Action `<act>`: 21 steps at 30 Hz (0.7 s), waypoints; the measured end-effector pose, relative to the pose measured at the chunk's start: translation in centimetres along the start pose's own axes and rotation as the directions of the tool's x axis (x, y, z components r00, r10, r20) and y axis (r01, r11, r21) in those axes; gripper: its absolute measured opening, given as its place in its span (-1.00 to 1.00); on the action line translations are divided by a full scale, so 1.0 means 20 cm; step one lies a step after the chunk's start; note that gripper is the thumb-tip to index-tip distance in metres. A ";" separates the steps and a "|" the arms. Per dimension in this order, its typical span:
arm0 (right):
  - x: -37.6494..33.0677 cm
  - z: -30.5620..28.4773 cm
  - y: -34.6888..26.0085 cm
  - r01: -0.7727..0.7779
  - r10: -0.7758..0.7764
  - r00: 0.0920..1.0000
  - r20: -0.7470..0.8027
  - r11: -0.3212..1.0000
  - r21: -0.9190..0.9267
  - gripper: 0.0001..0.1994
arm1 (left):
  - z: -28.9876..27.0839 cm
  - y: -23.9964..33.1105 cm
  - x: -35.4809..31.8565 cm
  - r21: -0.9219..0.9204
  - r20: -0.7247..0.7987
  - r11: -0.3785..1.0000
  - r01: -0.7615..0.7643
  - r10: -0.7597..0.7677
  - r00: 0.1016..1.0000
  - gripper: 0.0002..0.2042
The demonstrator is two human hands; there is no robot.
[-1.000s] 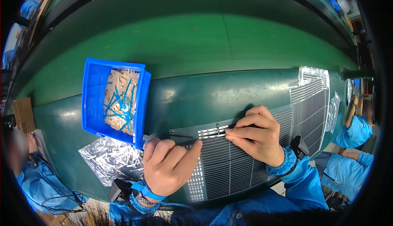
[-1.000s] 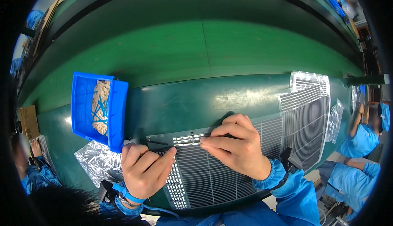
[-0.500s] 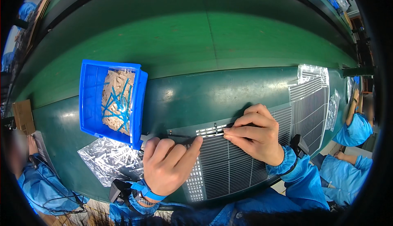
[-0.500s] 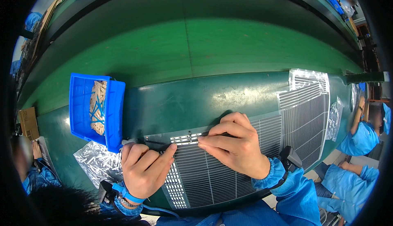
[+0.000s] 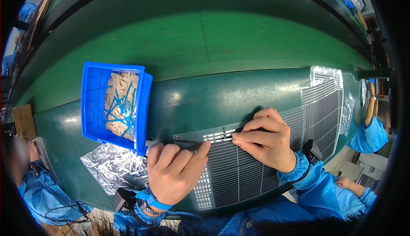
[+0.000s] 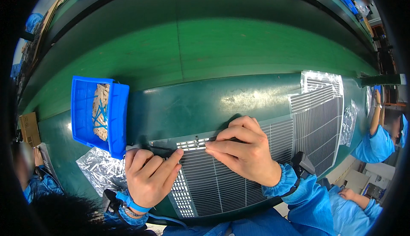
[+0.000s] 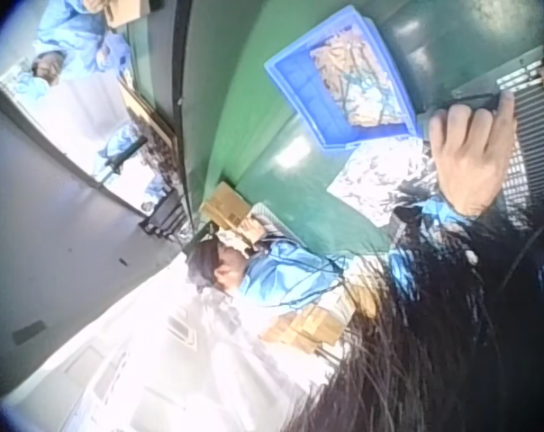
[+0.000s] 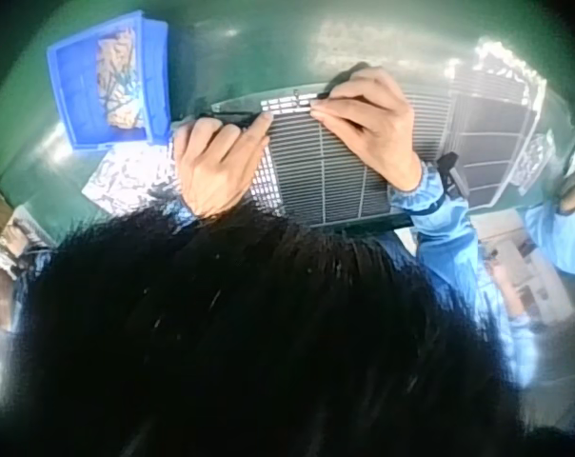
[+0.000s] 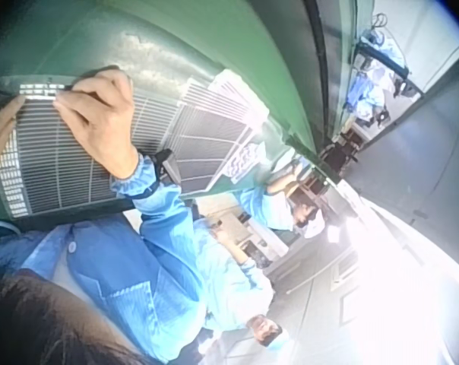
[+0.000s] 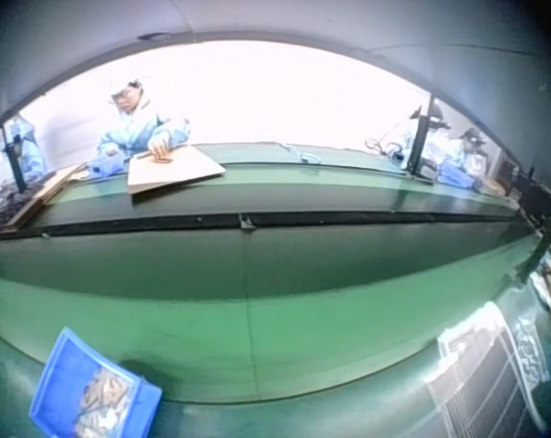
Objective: Assemble small silver strips into a grid-like component on a production line.
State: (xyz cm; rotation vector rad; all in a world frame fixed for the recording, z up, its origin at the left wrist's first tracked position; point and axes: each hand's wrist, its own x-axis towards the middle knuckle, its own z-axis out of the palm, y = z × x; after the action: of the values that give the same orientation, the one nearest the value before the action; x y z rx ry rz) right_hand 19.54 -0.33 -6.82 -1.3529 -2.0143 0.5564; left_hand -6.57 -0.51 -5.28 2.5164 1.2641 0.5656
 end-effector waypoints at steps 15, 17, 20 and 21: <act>0.00 0.01 0.01 0.004 -0.004 1.000 -0.016 1.000 0.012 -0.78 | 0.01 0.02 0.00 -0.018 0.008 1.000 -0.009 0.009 1.000 -0.56; 0.00 0.01 0.01 0.004 -0.004 1.000 -0.022 1.000 0.019 -0.78 | 0.02 0.02 0.01 -0.020 0.023 1.000 -0.013 0.014 1.000 -0.55; -0.01 0.01 0.00 0.000 0.000 1.000 -0.019 1.000 0.015 -0.78 | 0.03 0.02 0.01 -0.016 0.047 1.000 -0.018 0.019 0.999 -0.53; -0.01 0.01 0.00 -0.002 0.003 1.000 -0.018 1.000 0.017 -0.78 | 0.03 0.02 0.01 -0.009 0.060 1.000 -0.017 0.018 0.998 -0.52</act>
State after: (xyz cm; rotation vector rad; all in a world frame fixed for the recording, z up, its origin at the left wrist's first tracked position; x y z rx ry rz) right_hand 19.50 -0.44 -6.98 -1.3461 -1.9897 0.5589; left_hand -5.91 -0.73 -5.57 2.5202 1.2168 0.4937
